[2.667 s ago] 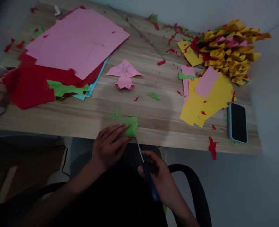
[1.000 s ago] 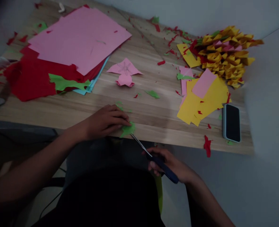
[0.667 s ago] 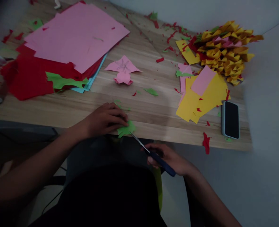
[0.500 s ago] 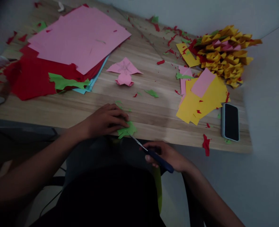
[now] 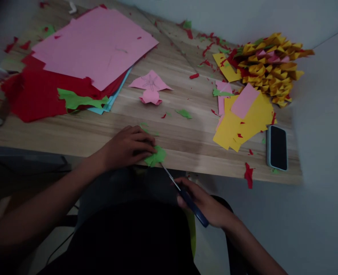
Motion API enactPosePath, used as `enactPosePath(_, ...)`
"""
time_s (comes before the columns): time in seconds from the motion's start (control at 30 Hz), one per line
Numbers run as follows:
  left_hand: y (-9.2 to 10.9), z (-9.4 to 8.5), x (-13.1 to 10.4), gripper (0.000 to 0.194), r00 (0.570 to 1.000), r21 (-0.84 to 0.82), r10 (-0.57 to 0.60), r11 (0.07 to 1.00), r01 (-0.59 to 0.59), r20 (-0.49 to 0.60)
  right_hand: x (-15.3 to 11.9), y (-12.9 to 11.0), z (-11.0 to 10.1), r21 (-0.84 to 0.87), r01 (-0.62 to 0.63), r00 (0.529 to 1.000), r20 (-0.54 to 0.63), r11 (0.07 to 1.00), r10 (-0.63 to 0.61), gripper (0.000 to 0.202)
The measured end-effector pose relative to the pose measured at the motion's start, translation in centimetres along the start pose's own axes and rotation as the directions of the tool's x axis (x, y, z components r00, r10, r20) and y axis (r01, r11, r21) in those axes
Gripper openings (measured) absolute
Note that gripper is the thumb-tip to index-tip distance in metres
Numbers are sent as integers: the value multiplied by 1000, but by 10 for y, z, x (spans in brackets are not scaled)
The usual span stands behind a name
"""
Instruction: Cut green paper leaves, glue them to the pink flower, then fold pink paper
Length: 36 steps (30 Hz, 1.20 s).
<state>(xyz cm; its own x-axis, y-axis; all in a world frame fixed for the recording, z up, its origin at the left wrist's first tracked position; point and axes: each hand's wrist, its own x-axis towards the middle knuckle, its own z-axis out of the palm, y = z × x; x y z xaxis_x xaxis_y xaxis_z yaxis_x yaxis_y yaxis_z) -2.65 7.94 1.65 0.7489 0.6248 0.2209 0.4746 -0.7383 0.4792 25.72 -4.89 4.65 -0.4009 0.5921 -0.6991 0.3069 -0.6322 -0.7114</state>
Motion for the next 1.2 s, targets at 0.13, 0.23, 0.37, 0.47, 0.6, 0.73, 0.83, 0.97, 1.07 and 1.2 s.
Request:
enactPosePath(0.13, 17, 5, -2, 18, 987, 105, -123, 985, 134, -108, -3, 1, 17, 73, 19, 996, -89, 997, -13, 56)
enactPosePath(0.23, 29, 9, -4, 17, 961, 116, -212, 965, 235, -179, 4, -3, 32, 130, 35, 988, -157, 991, -14, 58)
enactPosePath(0.37, 39, 17, -6, 18, 924, 108, -309, 935, 339, -224, 3, -6, 44, 129, 42, 976, -218, 991, -12, 56)
enactPosePath(0.47, 43, 21, -6, 18, 897, 94, -349, 918, 386, -273, -4, -4, 50, 132, 36, 968, -251, 991, -1, 52)
enactPosePath(0.6, 45, 23, -6, 16, 881, 90, -360, 911, 403, -308, -3, -5, 59, 168, 28, 959, -284, 985, 21, 54)
enactPosePath(0.73, 45, 22, -7, 16, 885, 98, -360, 910, 403, -296, 9, -14, 64, 205, 27, 956, -290, 978, 34, 56)
enactPosePath(0.83, 45, 21, -8, 18, 888, 85, -364, 912, 401, -282, 16, -17, 64, 197, 40, 952, -304, 980, 23, 59)
enactPosePath(0.97, 47, 18, -8, 20, 885, 72, -394, 904, 422, -249, 22, -16, 62, 206, 36, 950, -311, 978, 30, 59)
enactPosePath(1.07, 47, 17, -8, 20, 881, 63, -403, 901, 430, -247, 24, -16, 63, 255, 4, 936, -340, 967, 85, 58)
enactPosePath(1.2, 47, 17, -9, 20, 881, 53, -405, 902, 429, -244, 25, -17, 67, 271, -10, 912, -393, 963, 120, 53)
